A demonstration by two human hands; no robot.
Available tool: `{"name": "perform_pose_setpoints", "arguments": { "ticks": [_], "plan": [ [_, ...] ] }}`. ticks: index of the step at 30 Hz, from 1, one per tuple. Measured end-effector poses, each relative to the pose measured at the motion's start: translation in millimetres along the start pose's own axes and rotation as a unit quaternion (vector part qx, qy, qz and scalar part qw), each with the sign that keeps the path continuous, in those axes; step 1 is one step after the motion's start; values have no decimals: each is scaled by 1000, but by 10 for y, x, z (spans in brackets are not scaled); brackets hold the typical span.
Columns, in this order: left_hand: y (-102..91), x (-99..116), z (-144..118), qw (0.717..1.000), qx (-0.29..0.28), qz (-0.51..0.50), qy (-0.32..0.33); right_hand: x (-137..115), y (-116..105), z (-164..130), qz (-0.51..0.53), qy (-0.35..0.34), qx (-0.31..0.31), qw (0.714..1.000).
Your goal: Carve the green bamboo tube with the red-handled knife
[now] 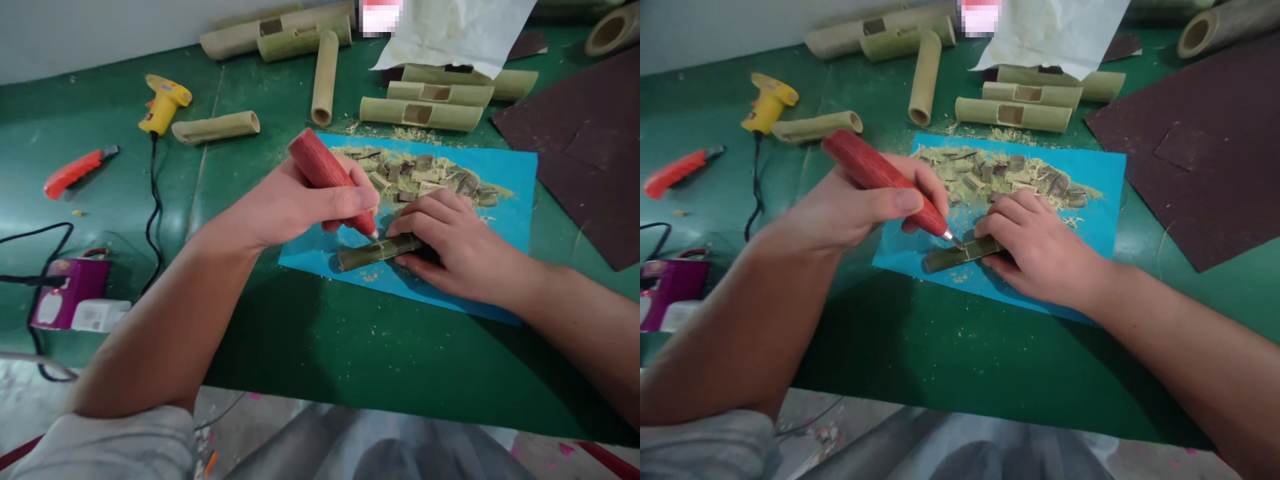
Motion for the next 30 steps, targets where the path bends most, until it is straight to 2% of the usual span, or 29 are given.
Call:
{"name": "perform_pose_setpoints", "arguments": {
  "ticks": [6, 14, 20, 22, 27, 30],
  "plan": [
    [16, 13, 6, 1000, 2, -9, -13, 7, 0, 5, -1, 2, -6, 1000],
    [68, 76, 6, 999, 10, 30, 15, 8, 16, 8, -3, -4, -9, 1000],
    [216, 158, 8, 995, 76, 58, 13, 35, 12, 35, 21, -23, -9, 999],
    [289, 169, 13, 995, 82, 64, 13, 46, 18, 38, 30, -35, -7, 999],
    [397, 149, -5, 991, 82, 95, 44, 57, 32, 38, 52, -35, 10, 998],
    [365, 99, -58, 992, 77, 59, 84, 66, 38, 37, 49, -23, -1, 999]
  ]
}}
Point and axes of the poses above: each hand's wrist, its own z-axis towards the middle knuckle, its own y-axis out of the palm, x = y × z, the point moved 3 cm from there along z, towards the middle knuckle, and after that the axes turned 9 degrees about x, right-handed, at the moved point
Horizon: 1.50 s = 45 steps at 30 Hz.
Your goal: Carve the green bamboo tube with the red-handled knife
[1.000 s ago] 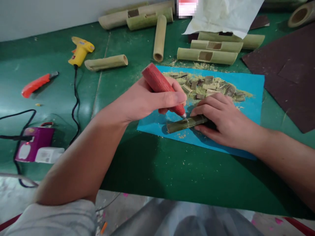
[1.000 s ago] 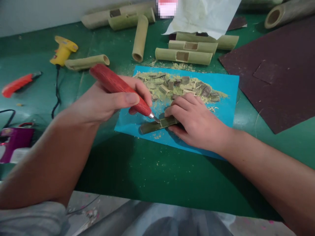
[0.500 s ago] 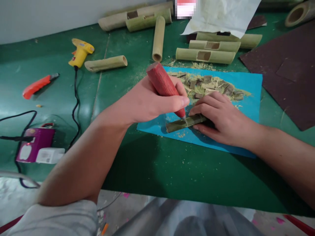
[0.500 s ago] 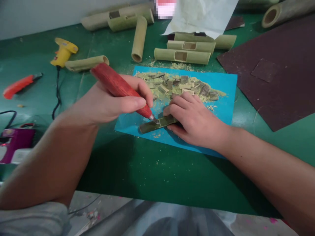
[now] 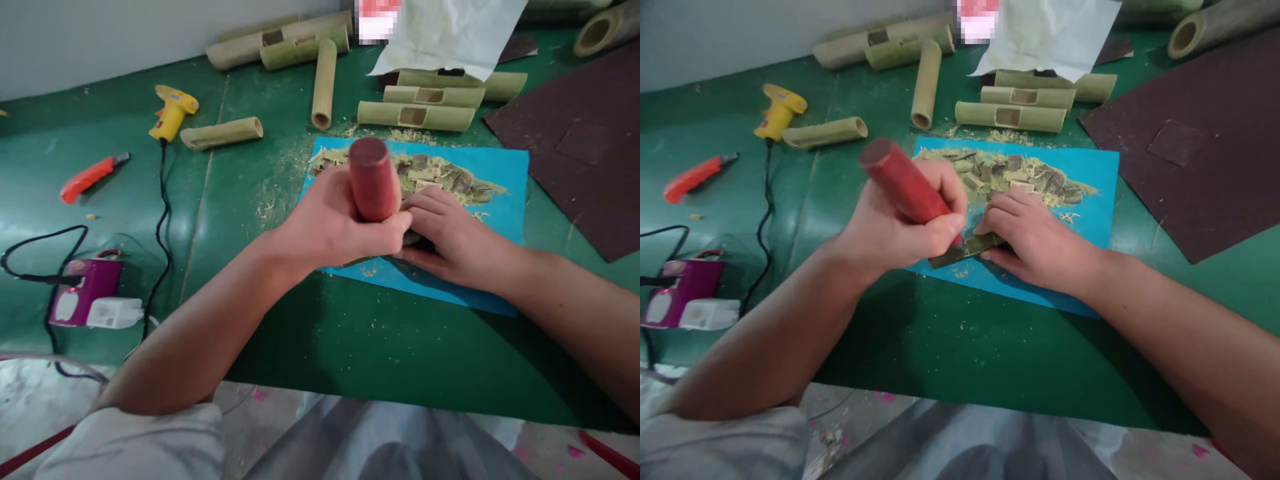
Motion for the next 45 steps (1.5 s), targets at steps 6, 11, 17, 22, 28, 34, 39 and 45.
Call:
{"name": "perform_pose_setpoints", "arguments": {
  "ticks": [6, 11, 17, 22, 28, 34, 39, 45],
  "plan": [
    [-150, -50, -119, 997, -45, -37, 60, 37, -6, -11, -2, 7, -14, 1000],
    [-220, -106, -154, 996, -76, -40, 25, 35, -6, -16, -8, 8, -8, 1000],
    [-292, -246, -70, 994, -70, -84, 0, 34, 19, -27, -15, 3, 4, 1000],
    [-383, -276, 7, 993, -97, -69, 3, 38, 26, -26, -25, -10, 14, 1000],
    [-290, -427, 22, 990, -73, -111, 49, 42, 17, -11, -22, -6, 2, 1000],
    [-60, -376, 48, 983, 57, -98, 142, 38, 6, -11, -15, -6, -5, 1000],
    [49, -282, 32, 988, 77, -7, 131, 24, 10, -10, -7, -5, -8, 1000],
    [23, -219, -76, 986, 67, -20, 152, 25, 12, -19, -8, 7, -11, 1000]
  ]
}}
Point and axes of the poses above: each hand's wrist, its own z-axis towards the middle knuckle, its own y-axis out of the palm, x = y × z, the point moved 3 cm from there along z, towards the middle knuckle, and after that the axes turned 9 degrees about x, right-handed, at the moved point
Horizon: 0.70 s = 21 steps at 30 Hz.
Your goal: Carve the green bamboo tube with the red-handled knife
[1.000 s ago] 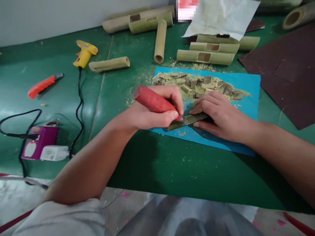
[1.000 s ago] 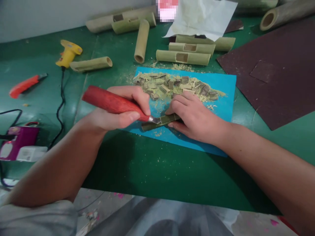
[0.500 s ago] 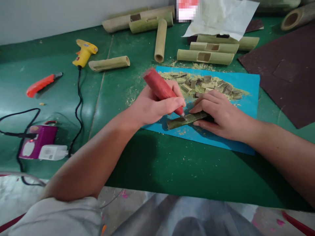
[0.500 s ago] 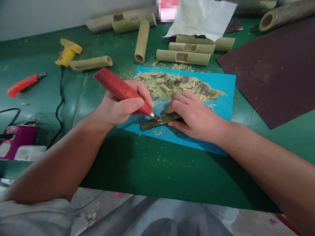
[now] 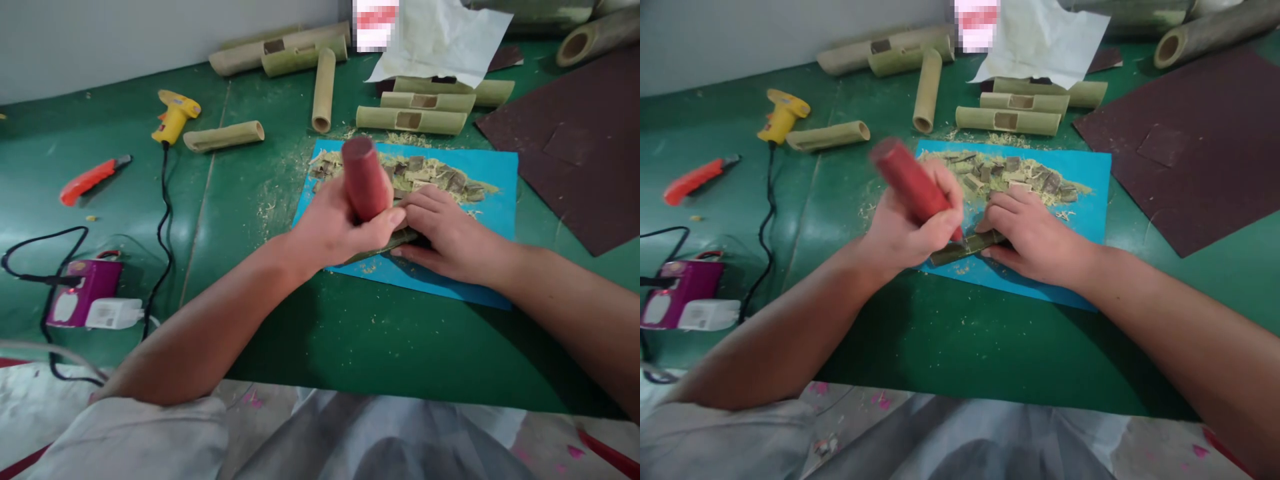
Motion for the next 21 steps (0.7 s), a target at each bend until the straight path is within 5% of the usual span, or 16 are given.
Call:
{"name": "perform_pose_setpoints", "arguments": {
  "ticks": [8, 16, 18, 21],
  "plan": [
    [-231, 143, -10, 990, -129, 19, -62, 22, -10, -9, -2, 18, -12, 1000],
    [-421, -127, 103, 966, -216, -72, -124, 34, 8, 0, -8, 8, -5, 1000],
    [-375, -158, 76, 967, -203, -86, -126, 33, 10, 3, -11, 10, -5, 1000],
    [-261, -135, 11, 993, -71, -82, -52, 17, 7, 14, -17, -3, -2, 1000]
  ]
}}
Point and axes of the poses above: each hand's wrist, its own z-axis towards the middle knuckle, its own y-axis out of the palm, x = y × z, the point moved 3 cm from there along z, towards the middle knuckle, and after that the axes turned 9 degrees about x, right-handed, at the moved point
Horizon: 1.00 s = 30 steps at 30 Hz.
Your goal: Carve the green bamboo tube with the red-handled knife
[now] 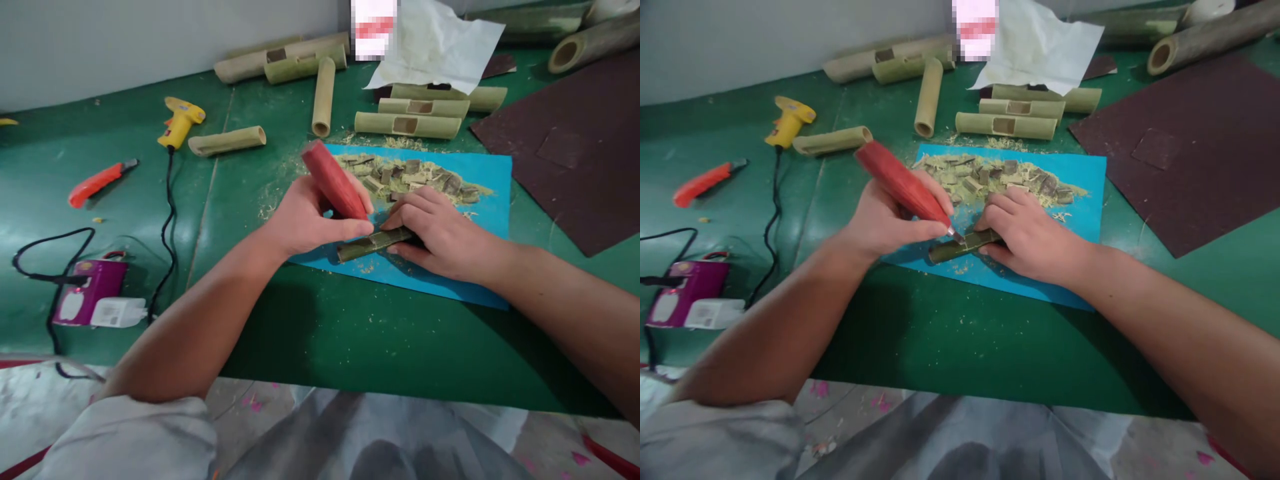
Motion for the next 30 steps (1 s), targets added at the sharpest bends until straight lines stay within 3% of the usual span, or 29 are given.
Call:
{"name": "perform_pose_setpoints", "arguments": {
  "ticks": [3, 7, 13, 23, 27, 30],
  "plan": [
    [145, 18, -86, 989, 103, 37, 104, -17, -8, 11, 3, -20, 13, 1000],
    [241, 16, -119, 971, 131, 42, 196, -12, -9, 23, 19, -23, 18, 999],
    [216, -26, -21, 970, 215, 25, 112, -22, 0, 45, 9, -25, -1, 1000],
    [290, 41, -162, 962, 184, 113, 164, -35, -53, -10, -46, 9, 43, 998],
    [320, 44, -125, 970, 154, 125, 137, 8, -94, -18, -47, 14, 32, 998],
    [308, 13, -99, 972, 165, 99, 131, 25, -92, -13, -38, 21, 32, 999]
  ]
}}
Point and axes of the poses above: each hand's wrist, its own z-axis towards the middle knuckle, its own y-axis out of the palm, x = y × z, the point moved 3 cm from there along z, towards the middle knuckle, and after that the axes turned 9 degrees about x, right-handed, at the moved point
